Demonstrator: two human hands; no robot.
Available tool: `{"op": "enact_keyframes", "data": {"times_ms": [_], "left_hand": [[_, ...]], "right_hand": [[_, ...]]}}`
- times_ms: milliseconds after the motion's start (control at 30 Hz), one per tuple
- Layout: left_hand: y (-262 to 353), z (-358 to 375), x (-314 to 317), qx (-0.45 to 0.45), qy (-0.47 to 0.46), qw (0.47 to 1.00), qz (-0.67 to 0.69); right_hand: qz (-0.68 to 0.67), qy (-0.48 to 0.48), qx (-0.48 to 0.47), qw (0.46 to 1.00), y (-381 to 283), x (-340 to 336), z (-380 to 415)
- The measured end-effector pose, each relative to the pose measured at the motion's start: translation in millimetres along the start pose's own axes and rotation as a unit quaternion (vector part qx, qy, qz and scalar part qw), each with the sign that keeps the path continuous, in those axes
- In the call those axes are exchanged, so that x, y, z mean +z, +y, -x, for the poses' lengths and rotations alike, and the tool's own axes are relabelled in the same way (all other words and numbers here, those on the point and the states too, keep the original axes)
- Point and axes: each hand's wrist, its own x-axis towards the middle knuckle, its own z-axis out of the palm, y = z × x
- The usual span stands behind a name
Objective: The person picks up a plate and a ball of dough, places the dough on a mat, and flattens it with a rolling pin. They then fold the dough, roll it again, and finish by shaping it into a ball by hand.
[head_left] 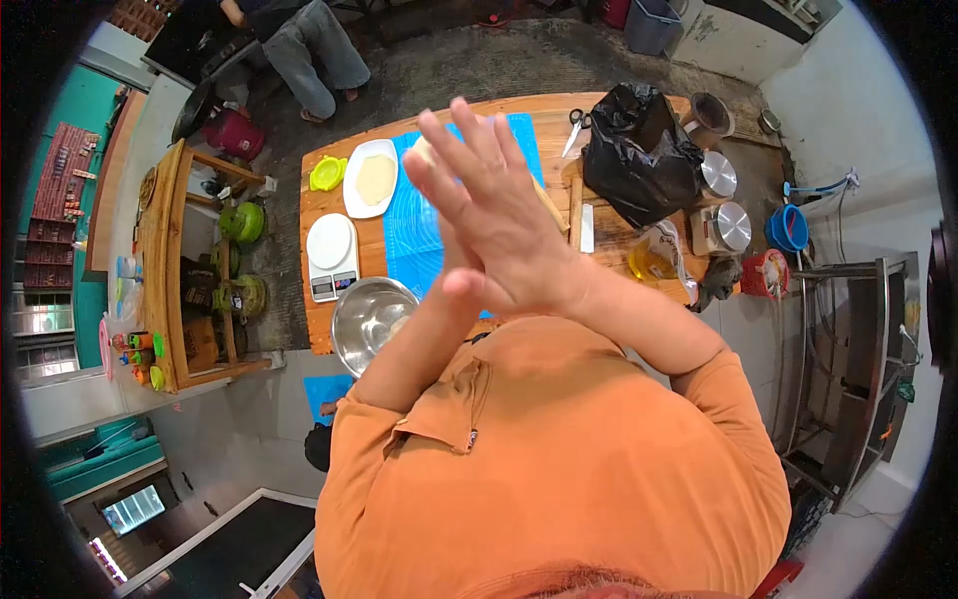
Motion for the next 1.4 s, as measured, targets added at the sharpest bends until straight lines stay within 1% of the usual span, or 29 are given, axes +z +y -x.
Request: {"op": "enact_keyframes", "data": {"times_ms": [133, 200, 233, 267, 333, 400, 467, 533, 567, 633, 667, 700, 733, 767, 800, 833, 867, 900, 933, 967, 1000, 1033, 1100, 1133, 1167, 1200, 1267, 1333, 1400], "left_hand": [[-5, 3, -6, -0.005, -0.015, 0.995, -0.100], [11, -3, -6, 0.050, -0.122, 0.989, 0.068], [13, -6, -7, 0.060, -0.058, 0.991, 0.106], [13, -6, -7, 0.062, -0.059, 0.991, 0.106], [13, -1, -8, 0.032, -0.069, 0.996, 0.040], [11, 3, -7, 0.000, -0.082, 0.996, -0.025], [11, 1, -5, -0.015, -0.087, 0.995, -0.053], [16, -3, -2, 0.056, -0.014, 0.998, 0.028], [10, -5, -13, 0.057, -0.013, 0.998, 0.029], [-16, -8, -59, -0.024, -0.101, 0.988, 0.117], [-22, -9, -68, -0.065, -0.146, 0.974, 0.161], [-23, -11, -46, -0.083, -0.087, 0.991, 0.065], [-16, -11, -40, -0.084, -0.085, 0.991, 0.066], [-8, -10, -38, -0.116, -0.062, 0.985, 0.115], [-4, -9, -38, -0.145, -0.040, 0.975, 0.163], [-5, -9, -38, -0.153, 0.009, 0.974, 0.169], [-10, -10, -46, -0.149, 0.013, 0.974, 0.173], [-16, -13, -57, -0.153, -0.019, 0.945, 0.289], [-22, -15, -64, -0.155, -0.053, 0.902, 0.399], [-18, -16, -47, -0.152, 0.030, 0.952, 0.264], [-17, -16, -48, -0.150, 0.030, 0.952, 0.265], [-16, -16, -49, -0.149, 0.011, 0.951, 0.270], [-15, -14, -54, -0.149, -0.007, 0.950, 0.274], [-15, -13, -59, -0.163, -0.045, 0.931, 0.324], [-15, -13, -62, -0.178, -0.084, 0.907, 0.372], [-16, -13, -60, -0.179, -0.085, 0.907, 0.372], [-19, -11, -49, -0.109, -0.059, 0.955, 0.270], [-23, -6, -35, -0.039, -0.032, 0.986, 0.162], [-25, -3, -26, 0.030, -0.007, 0.998, 0.053]], "right_hand": [[-0.003, 0.036, 0.033, 0.999, 25, -2, -8], [-0.011, 0.029, 0.061, 0.998, 20, 7, 5], [-0.006, 0.020, 0.044, 0.999, 10, 11, 9], [-0.005, 0.020, 0.042, 0.999, 7, 9, 4], [0.004, -0.026, -0.054, 0.998, 1, 1, -10], [0.037, -0.015, -0.037, 0.999, 19, -4, -14], [-0.022, 0.053, 0.066, 0.996, 29, -1, -7], [-0.033, 0.051, 0.054, 0.997, 19, 8, 2], [-0.016, 0.025, 0.017, 0.999, 6, 10, 1], [0.046, -0.043, -0.049, 0.997, -5, 6, -9], [0.047, -0.042, -0.047, 0.997, 3, 10, -11], [0.040, -0.020, 0.005, 0.999, 19, 18, -14], [0.032, 0.000, 0.058, 0.998, 30, 23, -16], [-0.100, 0.033, 0.076, 0.992, 34, 19, -16], [-0.103, 0.028, 0.076, 0.991, 35, 16, -17], [-0.309, 0.044, 0.162, 0.936, 35, 12, -19], [-0.498, 0.057, 0.243, 0.831, 35, 5, -22], [-0.538, 0.086, 0.306, 0.781, 38, -6, -27], [-0.504, 0.110, 0.304, 0.801, 48, -9, -28], [-0.434, 0.120, 0.301, 0.840, 52, -14, -26], [-0.361, 0.131, 0.297, 0.874, 54, -18, -25], [-0.361, 0.130, 0.297, 0.875, 55, -18, -24], [-0.208, 0.067, 0.224, 0.950, 55, -15, -17], [-0.207, 0.068, 0.225, 0.950, 53, -11, -15], [-0.034, 0.028, 0.159, 0.986, 48, -2, -14], [0.141, -0.014, 0.087, 0.986, 41, 7, -12], [0.127, -0.030, 0.080, 0.988, 23, 18, -5], [0.101, -0.090, 0.002, 0.991, 11, 15, -8], [0.105, -0.098, 0.024, 0.989, 30, 11, -14]]}}
